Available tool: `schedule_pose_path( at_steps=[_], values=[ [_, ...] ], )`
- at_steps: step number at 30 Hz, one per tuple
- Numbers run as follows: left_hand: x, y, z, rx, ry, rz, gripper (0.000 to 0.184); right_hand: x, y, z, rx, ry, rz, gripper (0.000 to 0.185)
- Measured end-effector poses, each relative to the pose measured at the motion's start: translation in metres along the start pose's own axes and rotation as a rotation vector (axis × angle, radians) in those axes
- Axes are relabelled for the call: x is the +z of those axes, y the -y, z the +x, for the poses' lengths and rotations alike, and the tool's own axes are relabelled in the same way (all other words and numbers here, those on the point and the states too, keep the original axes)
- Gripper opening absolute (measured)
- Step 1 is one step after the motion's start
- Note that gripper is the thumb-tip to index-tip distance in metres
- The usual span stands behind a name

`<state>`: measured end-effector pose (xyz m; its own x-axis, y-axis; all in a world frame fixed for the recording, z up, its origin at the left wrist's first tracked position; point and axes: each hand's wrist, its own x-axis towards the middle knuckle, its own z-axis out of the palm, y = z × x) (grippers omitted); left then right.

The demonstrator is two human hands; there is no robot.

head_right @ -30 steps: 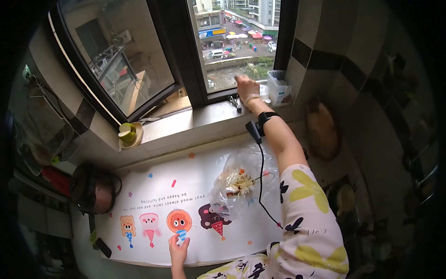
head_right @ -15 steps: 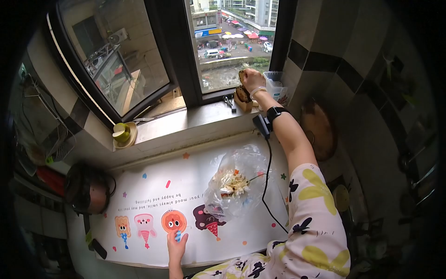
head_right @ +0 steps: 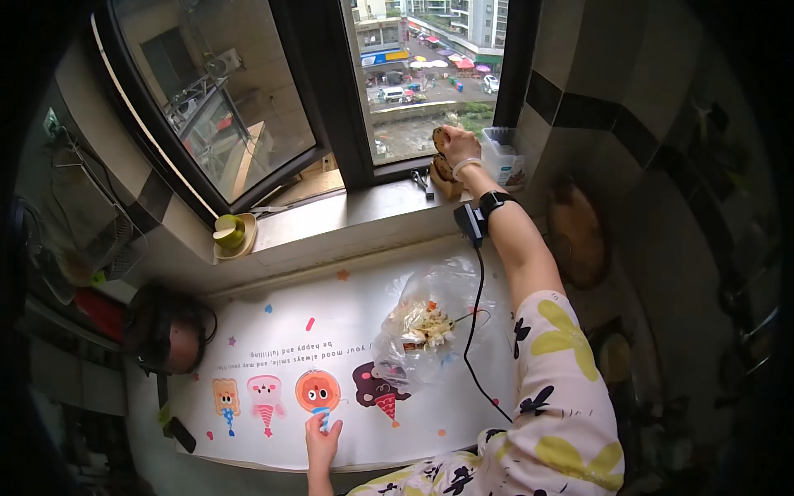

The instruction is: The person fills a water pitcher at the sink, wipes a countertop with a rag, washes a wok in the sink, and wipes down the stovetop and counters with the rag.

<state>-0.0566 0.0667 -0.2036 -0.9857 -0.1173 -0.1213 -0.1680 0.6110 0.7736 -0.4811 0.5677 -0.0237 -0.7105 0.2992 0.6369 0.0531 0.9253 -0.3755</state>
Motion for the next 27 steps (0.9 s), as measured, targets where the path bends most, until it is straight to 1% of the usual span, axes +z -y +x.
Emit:
schedule_pose_path(
  at_steps=[1,3,4,6,7,8,10,11,13,14,16,17,18,20,21,22,24,25,27],
  values=[
    [0.0,0.0,-0.001,-0.007,-0.002,-0.004,0.047,-0.002,0.0,0.0,0.003,-0.001,0.0,0.018],
    [0.0,0.002,-0.003,-0.012,-0.002,-0.006,0.047,-0.006,0.003,0.001,-0.116,-0.168,0.036,0.018],
    [0.001,0.003,-0.004,-0.002,-0.011,0.02,0.045,-0.011,0.004,0.001,-0.114,-0.168,0.035,0.018],
    [0.002,0.005,-0.006,0.009,-0.017,0.045,0.043,-0.02,0.005,0.001,-0.032,-0.254,0.083,0.016],
    [0.002,0.005,-0.007,0.004,-0.014,0.063,0.043,-0.019,-0.004,0.001,0.103,-0.062,-0.022,0.017],
    [0.003,0.004,-0.007,0.003,-0.01,0.079,0.043,-0.005,-0.023,0.004,0.135,0.049,0.01,0.017],
    [0.006,0.002,-0.007,0.021,-0.005,0.088,0.043,0.016,-0.042,-0.002,0.151,0.116,0.151,0.019],
    [0.007,0.001,-0.008,0.032,0.0,0.1,0.043,0.021,-0.044,-0.004,0.15,0.114,0.151,0.019],
    [0.01,-0.002,-0.007,0.05,0.001,0.099,0.043,0.019,-0.03,-0.019,0.057,0.242,0.137,0.025],
    [0.011,-0.003,-0.007,0.067,0.004,0.099,0.043,0.016,-0.024,-0.022,0.061,0.241,0.139,0.025],
    [0.011,-0.008,-0.006,0.059,0.024,0.075,0.044,0.003,-0.009,-0.024,0.096,0.37,0.092,0.034],
    [0.012,-0.01,-0.005,0.047,0.043,0.042,0.045,0.007,-0.012,-0.024,0.074,0.446,0.041,0.036],
    [0.013,-0.008,-0.005,0.051,0.044,0.043,0.045,0.006,-0.01,-0.025,0.077,0.443,0.041,0.036],
    [0.017,-0.003,-0.004,0.094,0.053,0.048,0.047,0.006,-0.001,-0.028,0.181,0.531,-0.104,0.039],
    [0.017,-0.007,-0.003,0.094,0.051,0.043,0.047,0.006,0.001,-0.03,0.206,0.522,-0.102,0.043],
    [0.018,-0.011,-0.003,0.072,0.072,0.037,0.047,0.004,0.001,-0.029,0.197,0.525,-0.107,0.043],
    [0.017,-0.018,-0.003,0.029,0.084,0.026,0.048,0.003,0.007,-0.03,0.248,0.551,-0.13,0.034],
    [0.017,-0.02,-0.002,0.065,0.095,0.03,0.048,0.016,0.001,-0.031,0.225,0.571,-0.126,0.034],
    [0.015,-0.022,-0.004,0.145,0.072,0.052,0.048,0.04,-0.008,-0.025,0.997,0.509,0.732,0.081]
  ],
)
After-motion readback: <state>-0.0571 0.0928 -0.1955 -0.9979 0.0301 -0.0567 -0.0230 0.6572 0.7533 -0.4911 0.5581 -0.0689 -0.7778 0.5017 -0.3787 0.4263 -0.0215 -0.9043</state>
